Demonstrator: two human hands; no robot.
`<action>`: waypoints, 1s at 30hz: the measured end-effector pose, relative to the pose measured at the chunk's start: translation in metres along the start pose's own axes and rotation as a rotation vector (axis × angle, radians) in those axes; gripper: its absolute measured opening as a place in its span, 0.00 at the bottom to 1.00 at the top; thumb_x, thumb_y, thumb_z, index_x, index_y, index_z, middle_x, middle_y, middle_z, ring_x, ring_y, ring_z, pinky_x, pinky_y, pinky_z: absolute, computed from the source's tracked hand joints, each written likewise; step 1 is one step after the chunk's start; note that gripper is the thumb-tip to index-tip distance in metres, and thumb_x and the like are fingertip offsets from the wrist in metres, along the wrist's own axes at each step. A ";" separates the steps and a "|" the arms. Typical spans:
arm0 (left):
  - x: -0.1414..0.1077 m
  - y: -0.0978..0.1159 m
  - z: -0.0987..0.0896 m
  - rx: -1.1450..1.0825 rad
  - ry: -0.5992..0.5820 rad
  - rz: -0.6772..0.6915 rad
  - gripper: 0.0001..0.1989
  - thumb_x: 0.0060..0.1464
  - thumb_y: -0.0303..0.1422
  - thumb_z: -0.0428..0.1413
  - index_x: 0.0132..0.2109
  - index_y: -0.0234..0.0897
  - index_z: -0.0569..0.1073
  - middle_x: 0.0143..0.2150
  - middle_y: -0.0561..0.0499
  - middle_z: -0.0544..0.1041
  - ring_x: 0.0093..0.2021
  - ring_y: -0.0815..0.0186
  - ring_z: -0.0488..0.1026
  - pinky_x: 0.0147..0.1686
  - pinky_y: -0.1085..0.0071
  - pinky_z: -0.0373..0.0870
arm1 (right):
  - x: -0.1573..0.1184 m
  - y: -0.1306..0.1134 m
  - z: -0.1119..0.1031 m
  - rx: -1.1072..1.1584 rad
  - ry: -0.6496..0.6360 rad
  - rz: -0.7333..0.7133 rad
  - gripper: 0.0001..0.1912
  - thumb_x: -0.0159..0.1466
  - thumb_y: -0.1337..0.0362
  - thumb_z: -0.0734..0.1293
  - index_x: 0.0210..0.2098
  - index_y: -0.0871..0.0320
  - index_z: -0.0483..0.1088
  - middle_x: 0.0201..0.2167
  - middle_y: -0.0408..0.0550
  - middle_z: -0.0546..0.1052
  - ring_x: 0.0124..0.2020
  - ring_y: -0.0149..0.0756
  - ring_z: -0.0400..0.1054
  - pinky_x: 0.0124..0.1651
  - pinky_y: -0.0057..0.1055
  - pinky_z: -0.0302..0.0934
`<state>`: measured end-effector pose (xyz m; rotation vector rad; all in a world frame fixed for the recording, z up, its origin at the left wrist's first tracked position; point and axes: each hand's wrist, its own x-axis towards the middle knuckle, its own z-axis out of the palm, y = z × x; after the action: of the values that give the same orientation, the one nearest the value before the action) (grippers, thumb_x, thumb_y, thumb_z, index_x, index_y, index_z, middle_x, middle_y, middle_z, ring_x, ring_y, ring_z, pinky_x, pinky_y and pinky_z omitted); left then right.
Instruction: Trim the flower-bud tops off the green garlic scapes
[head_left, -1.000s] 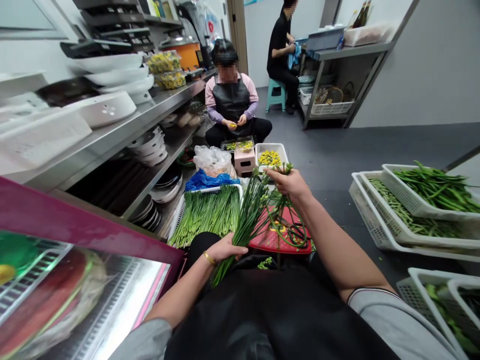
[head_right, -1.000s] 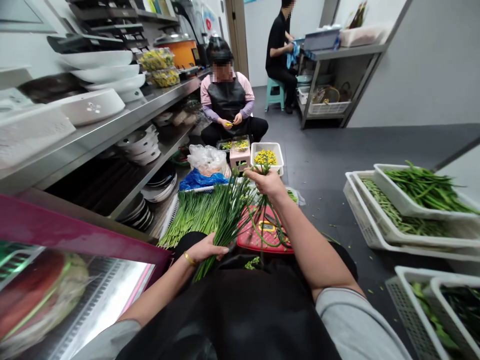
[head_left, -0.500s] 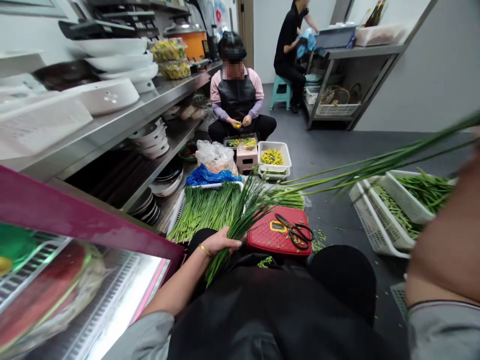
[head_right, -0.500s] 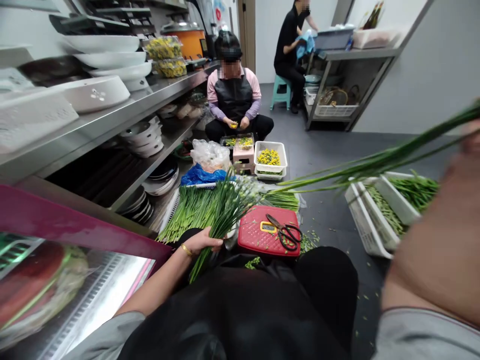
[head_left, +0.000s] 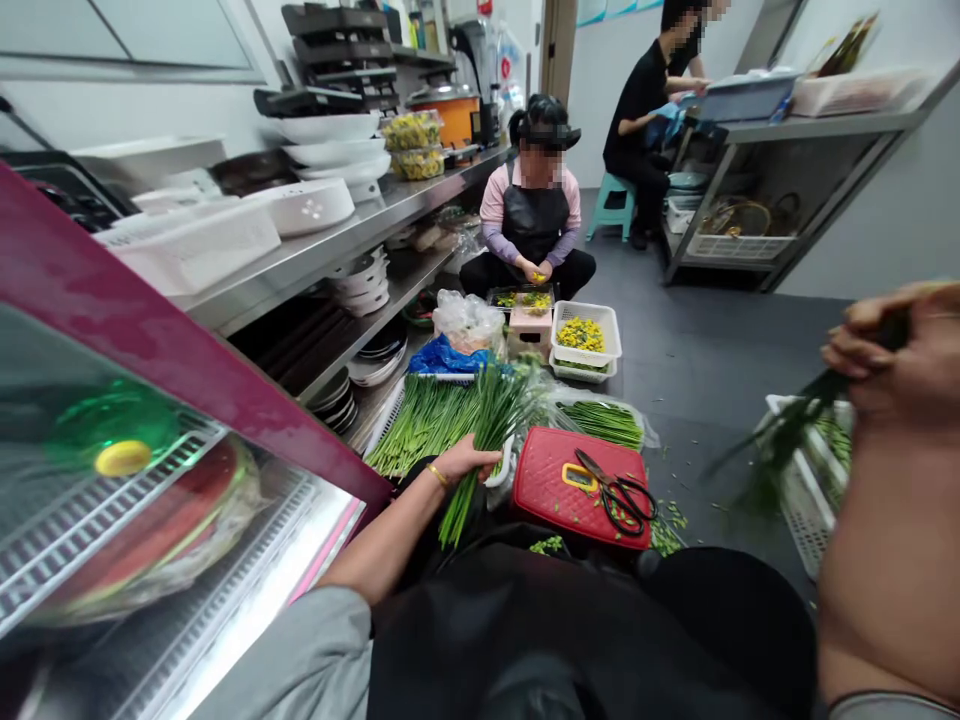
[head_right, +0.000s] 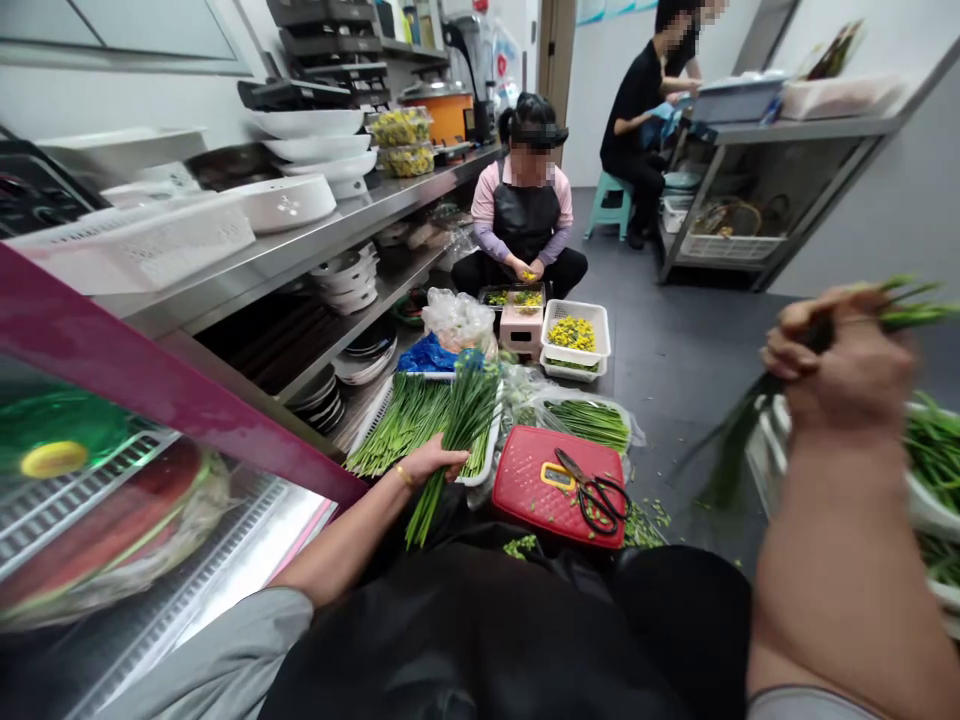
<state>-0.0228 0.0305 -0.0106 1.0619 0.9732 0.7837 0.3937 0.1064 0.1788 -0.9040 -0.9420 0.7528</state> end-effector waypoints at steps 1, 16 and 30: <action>-0.002 0.002 0.001 0.034 -0.009 0.002 0.23 0.38 0.46 0.66 0.26 0.33 0.66 0.13 0.58 0.64 0.14 0.74 0.59 0.17 0.74 0.55 | -0.007 0.009 0.009 0.050 -0.020 0.035 0.24 0.46 0.48 0.77 0.21 0.55 0.62 0.15 0.38 0.58 0.11 0.21 0.44 0.15 0.27 0.31; -0.030 0.010 0.028 0.129 -0.318 -0.060 0.24 0.36 0.46 0.68 0.30 0.32 0.68 0.16 0.58 0.65 0.15 0.75 0.59 0.16 0.76 0.54 | -0.077 0.062 0.121 -0.103 -0.571 0.507 0.27 0.39 0.50 0.78 0.30 0.64 0.73 0.10 0.30 0.53 0.11 0.16 0.41 0.14 0.21 0.31; -0.032 -0.004 0.026 0.128 -0.421 -0.121 0.26 0.34 0.47 0.69 0.31 0.31 0.70 0.17 0.59 0.67 0.14 0.76 0.60 0.15 0.77 0.56 | -0.052 0.051 0.081 0.005 -0.383 0.318 0.20 0.45 0.52 0.76 0.27 0.61 0.71 0.10 0.29 0.48 0.11 0.18 0.39 0.14 0.22 0.30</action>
<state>-0.0108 -0.0083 -0.0009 1.2071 0.7238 0.3785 0.2922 0.1095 0.1394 -0.9344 -1.1424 1.2305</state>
